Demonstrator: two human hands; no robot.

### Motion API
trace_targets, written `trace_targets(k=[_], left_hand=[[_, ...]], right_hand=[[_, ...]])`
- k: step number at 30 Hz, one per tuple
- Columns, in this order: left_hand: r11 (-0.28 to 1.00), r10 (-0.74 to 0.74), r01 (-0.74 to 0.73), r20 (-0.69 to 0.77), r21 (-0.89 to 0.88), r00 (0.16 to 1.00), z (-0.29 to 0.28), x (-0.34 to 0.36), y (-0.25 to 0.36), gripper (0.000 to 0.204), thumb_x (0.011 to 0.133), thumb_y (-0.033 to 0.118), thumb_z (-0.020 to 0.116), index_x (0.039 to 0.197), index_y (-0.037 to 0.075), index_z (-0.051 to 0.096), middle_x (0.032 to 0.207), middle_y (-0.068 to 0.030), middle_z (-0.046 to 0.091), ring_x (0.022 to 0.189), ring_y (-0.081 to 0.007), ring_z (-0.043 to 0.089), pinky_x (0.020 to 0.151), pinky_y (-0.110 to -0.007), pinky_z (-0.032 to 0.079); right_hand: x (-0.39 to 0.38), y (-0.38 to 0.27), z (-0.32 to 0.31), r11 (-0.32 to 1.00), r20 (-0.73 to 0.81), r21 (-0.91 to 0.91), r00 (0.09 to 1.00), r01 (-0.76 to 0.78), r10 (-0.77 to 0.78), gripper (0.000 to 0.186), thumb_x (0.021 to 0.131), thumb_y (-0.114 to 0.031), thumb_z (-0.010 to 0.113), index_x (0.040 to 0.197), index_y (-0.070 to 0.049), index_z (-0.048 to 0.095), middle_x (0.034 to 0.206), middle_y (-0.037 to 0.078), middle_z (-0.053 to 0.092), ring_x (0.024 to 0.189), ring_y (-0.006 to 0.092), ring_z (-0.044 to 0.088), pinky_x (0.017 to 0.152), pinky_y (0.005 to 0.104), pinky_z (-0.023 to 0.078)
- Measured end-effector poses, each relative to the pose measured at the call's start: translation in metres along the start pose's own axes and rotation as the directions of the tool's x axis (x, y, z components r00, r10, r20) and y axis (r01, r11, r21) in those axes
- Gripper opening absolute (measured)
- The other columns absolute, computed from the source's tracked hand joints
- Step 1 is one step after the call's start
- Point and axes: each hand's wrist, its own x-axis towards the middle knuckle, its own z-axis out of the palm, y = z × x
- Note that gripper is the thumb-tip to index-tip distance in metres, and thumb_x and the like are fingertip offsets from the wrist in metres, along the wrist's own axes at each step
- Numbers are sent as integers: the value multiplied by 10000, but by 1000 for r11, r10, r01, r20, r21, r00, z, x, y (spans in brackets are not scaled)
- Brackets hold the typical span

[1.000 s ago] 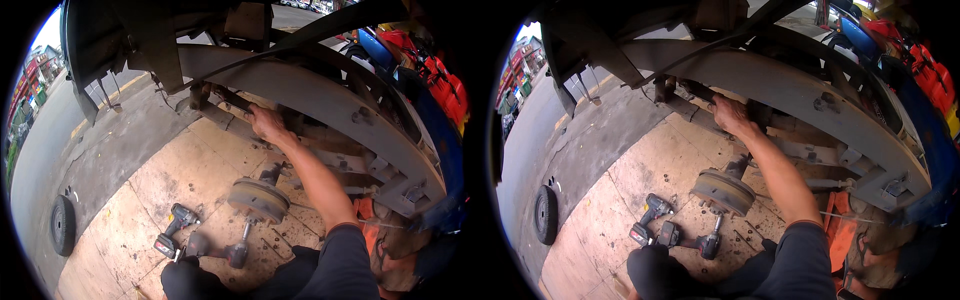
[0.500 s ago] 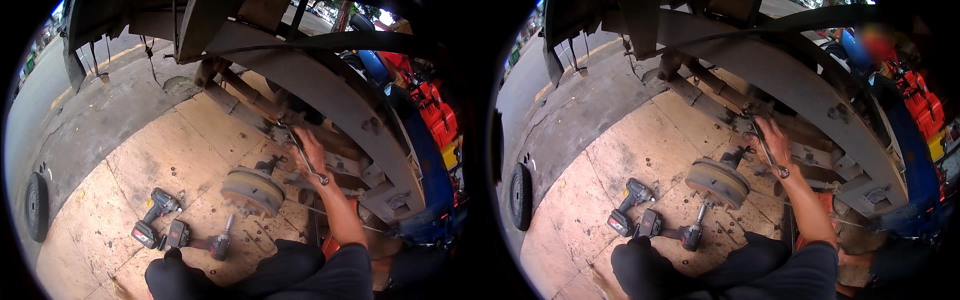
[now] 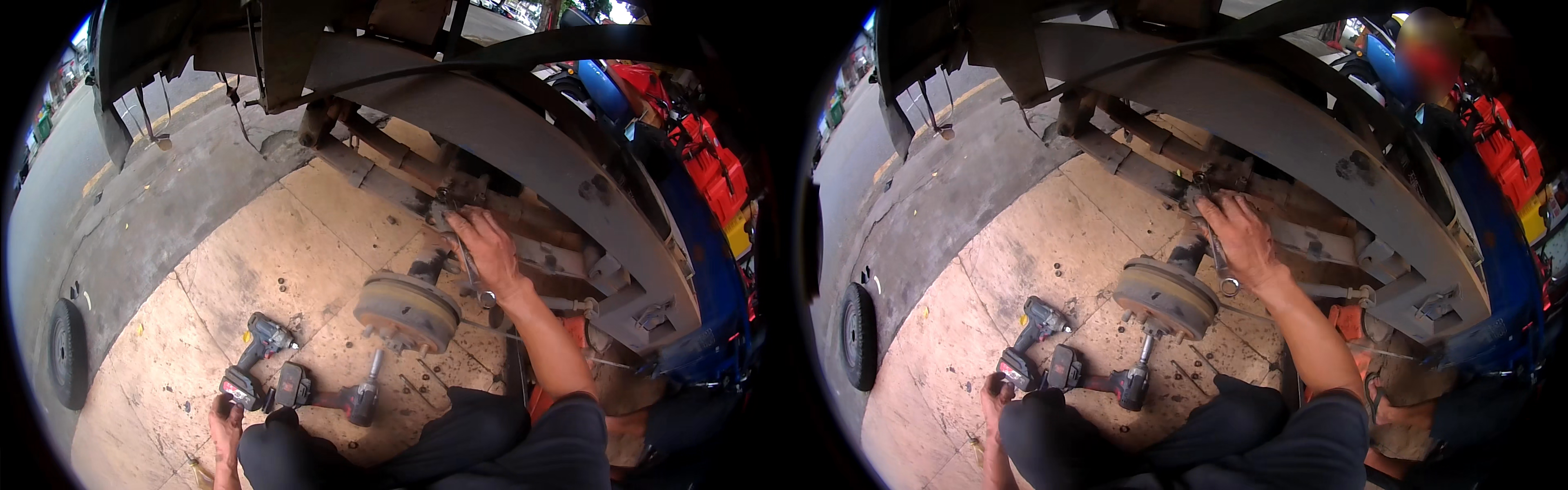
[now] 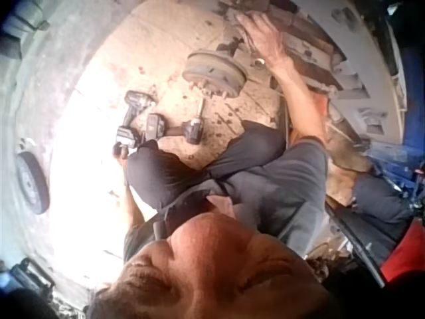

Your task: The person uses a wrench and an impact driver to loosen and remove bolts from a vehicle's rear leaf spring suspension, handles small metal components by hand, and retrieves a plastic bottle from a workshop area.

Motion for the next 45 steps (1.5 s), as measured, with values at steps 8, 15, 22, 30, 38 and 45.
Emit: trace_targets(k=[8, 15, 22, 30, 38, 45], left_hand=[[934, 291, -356, 667, -42, 686, 172, 56, 305, 625, 894, 470, 635, 1240, -30, 494, 994, -152, 646, 887, -177, 620, 766, -316, 498], [861, 393, -508, 641, -6, 659, 214, 100, 307, 346, 917, 266, 567, 1019, -63, 598, 686, -58, 565, 613, -149, 537, 542, -314, 440], [947, 320, -250, 522, -201, 790, 179, 97, 319, 275, 928, 257, 604, 1043, 8, 583, 612, 57, 413, 485, -36, 340, 420, -216, 248], [953, 223, -294, 476, 79, 851, 92, 84, 186, 263, 922, 250, 624, 978, -5, 589, 699, -6, 521, 627, -94, 446, 564, -270, 389], [995, -36, 4, 321, 101, 946, 55, 46, 66, 171, 904, 137, 575, 979, -17, 585, 740, -33, 567, 700, -117, 490, 629, -289, 428], [998, -61, 67, 372, -3, 926, 59, 35, 37, 187, 903, 139, 584, 998, -21, 597, 785, -42, 604, 696, -128, 521, 623, -294, 440]], right_hand=[[8, -36, 19, 1000, -42, -23, 999, 14, -14, 374, 820, -137, 651, 1177, -36, 602, 1062, 128, 598, 1031, 288, 578, 871, 374, 501], [12, -15, 23, 925, -73, 257, 949, -279, 307, 348, 855, -164, 637, 1172, -31, 582, 1106, 156, 613, 1021, 340, 594, 869, 418, 497], [72, 8, 9, 878, 339, -11, 824, -478, 453, 373, 920, -349, 575, 1053, -4, 624, 1018, 212, 658, 983, 373, 625, 841, 461, 501], [85, 19, 20, 944, 368, -215, 874, -252, 317, 375, 953, -326, 496, 870, 0, 661, 811, 187, 673, 836, 357, 661, 761, 452, 522], [75, 32, 28, 978, 399, -37, 894, -206, 204, 225, 946, -234, 524, 1022, -25, 560, 1044, 180, 598, 1048, 373, 558, 867, 473, 443], [67, 48, 25, 977, 310, 175, 949, -121, 62, 254, 901, -182, 595, 1091, -17, 565, 1091, 188, 581, 1058, 375, 535, 860, 453, 431]])
